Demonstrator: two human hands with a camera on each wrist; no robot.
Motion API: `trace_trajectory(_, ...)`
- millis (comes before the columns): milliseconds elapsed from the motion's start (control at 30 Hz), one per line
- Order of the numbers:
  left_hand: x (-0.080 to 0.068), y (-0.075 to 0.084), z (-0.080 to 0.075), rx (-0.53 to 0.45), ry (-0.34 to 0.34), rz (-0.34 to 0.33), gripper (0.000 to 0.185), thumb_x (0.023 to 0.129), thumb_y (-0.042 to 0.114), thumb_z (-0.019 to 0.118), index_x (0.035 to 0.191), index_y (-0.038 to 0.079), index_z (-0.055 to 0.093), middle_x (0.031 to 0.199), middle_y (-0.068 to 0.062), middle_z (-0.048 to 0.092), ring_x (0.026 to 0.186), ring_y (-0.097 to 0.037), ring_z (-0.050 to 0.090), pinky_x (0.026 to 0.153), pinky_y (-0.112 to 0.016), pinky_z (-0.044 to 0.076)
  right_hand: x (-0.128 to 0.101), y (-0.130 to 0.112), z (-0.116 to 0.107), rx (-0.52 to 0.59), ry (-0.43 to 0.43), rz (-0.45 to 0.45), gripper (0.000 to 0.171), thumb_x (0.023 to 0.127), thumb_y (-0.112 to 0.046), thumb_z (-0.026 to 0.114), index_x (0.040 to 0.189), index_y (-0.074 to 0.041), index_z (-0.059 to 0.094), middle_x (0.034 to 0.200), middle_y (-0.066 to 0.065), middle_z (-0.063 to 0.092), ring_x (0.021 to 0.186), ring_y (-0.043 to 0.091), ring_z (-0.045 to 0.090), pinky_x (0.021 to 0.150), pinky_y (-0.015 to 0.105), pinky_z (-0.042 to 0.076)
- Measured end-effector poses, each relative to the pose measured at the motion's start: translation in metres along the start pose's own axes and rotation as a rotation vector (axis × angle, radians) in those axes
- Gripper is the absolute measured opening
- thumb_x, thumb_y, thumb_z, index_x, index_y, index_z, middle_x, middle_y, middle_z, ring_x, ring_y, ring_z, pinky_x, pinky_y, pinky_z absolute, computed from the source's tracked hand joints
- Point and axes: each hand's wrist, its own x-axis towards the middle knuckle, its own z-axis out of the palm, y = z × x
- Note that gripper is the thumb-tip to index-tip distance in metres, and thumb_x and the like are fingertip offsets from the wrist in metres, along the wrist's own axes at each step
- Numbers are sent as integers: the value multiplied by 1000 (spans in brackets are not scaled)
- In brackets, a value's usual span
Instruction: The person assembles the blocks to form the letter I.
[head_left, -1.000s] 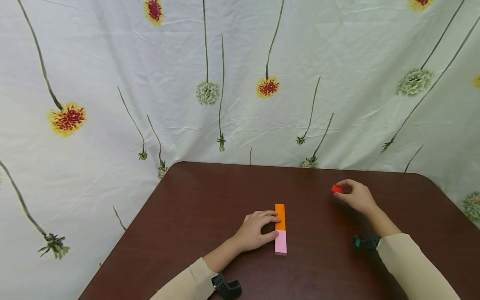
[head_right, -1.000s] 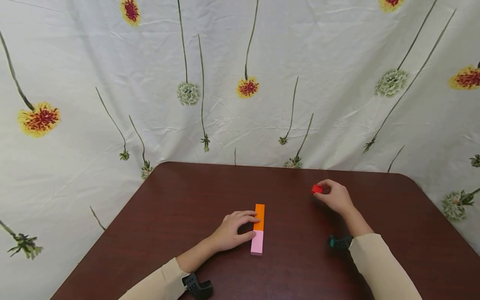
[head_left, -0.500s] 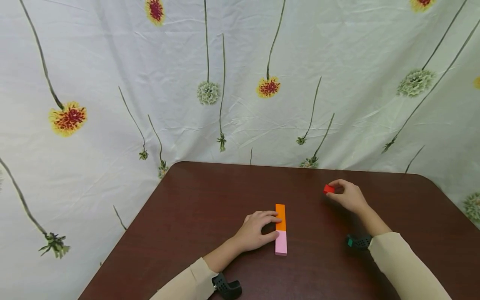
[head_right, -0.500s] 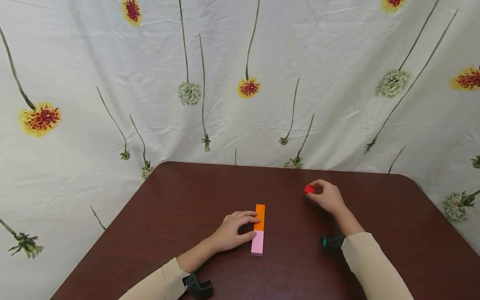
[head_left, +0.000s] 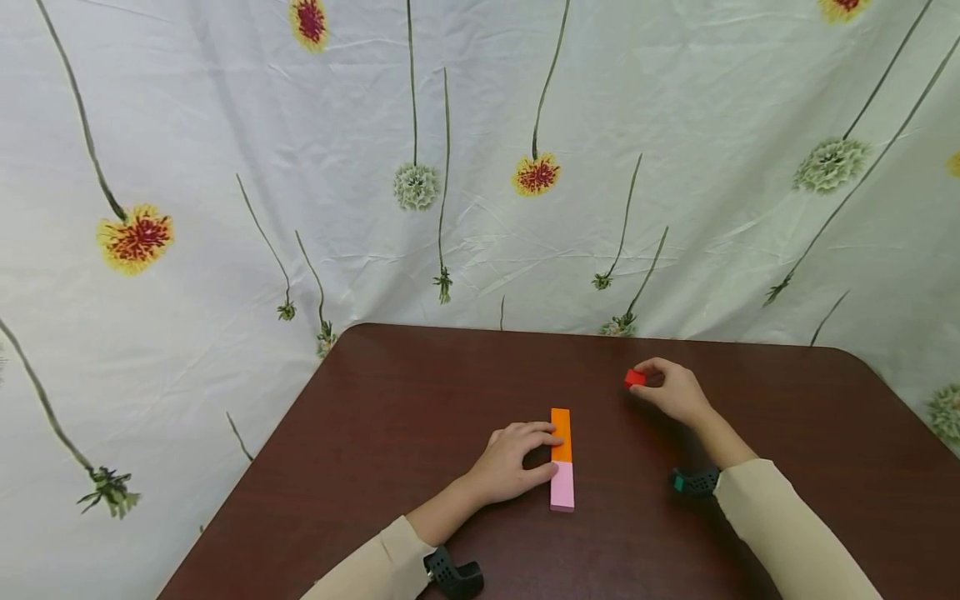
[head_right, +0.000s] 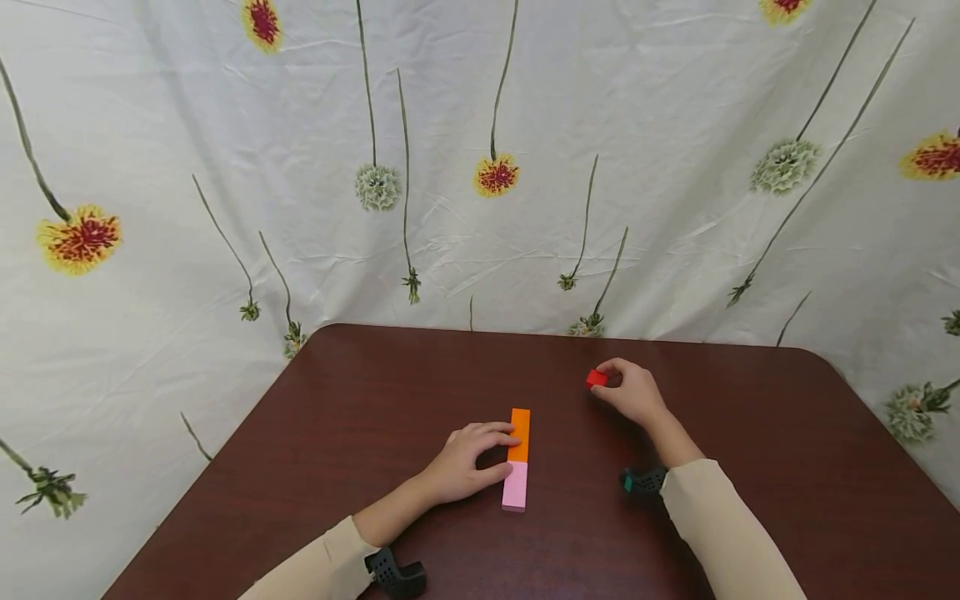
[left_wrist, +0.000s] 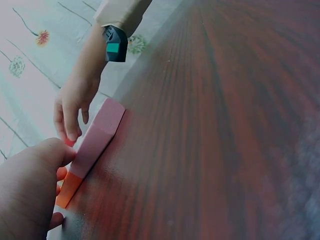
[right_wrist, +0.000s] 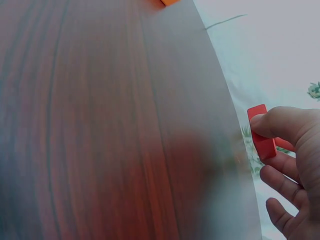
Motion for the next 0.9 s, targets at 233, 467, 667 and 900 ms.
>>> trace_trajectory(233,0,0,-1,-1,-1,-1,38,89,40,55,124,25,59,135,8,47,123,-18,40,95,-49,27,5,-6,13,16,-22,1,35,81,-22,71,109,-4,61,98,12,62,84,25,56,62,33,43)
trace_trajectory(467,0,0,0,-6,-1,4,39,89,41,54,124,25,59,135,8,47,123,-18,40,94,-49,27,9,-13,21,17,-29,-10,34,80,-21,72,108,-4,62,98,12,63,83,24,56,64,33,43)
trace_trajectory(667,1,0,0,1,0,3,38,89,41,54,124,25,59,135,8,47,122,-18,40,94,-48,28,11,-20,26,17,-39,-13,34,80,-22,72,108,-4,62,98,11,62,82,23,55,65,33,43)
trace_trajectory(900,0,1,0,7,4,6,38,89,40,54,123,25,60,134,8,48,122,-18,41,93,-49,28,12,-27,34,24,-41,-29,32,79,-21,72,106,-5,63,96,9,63,81,22,56,66,33,44)
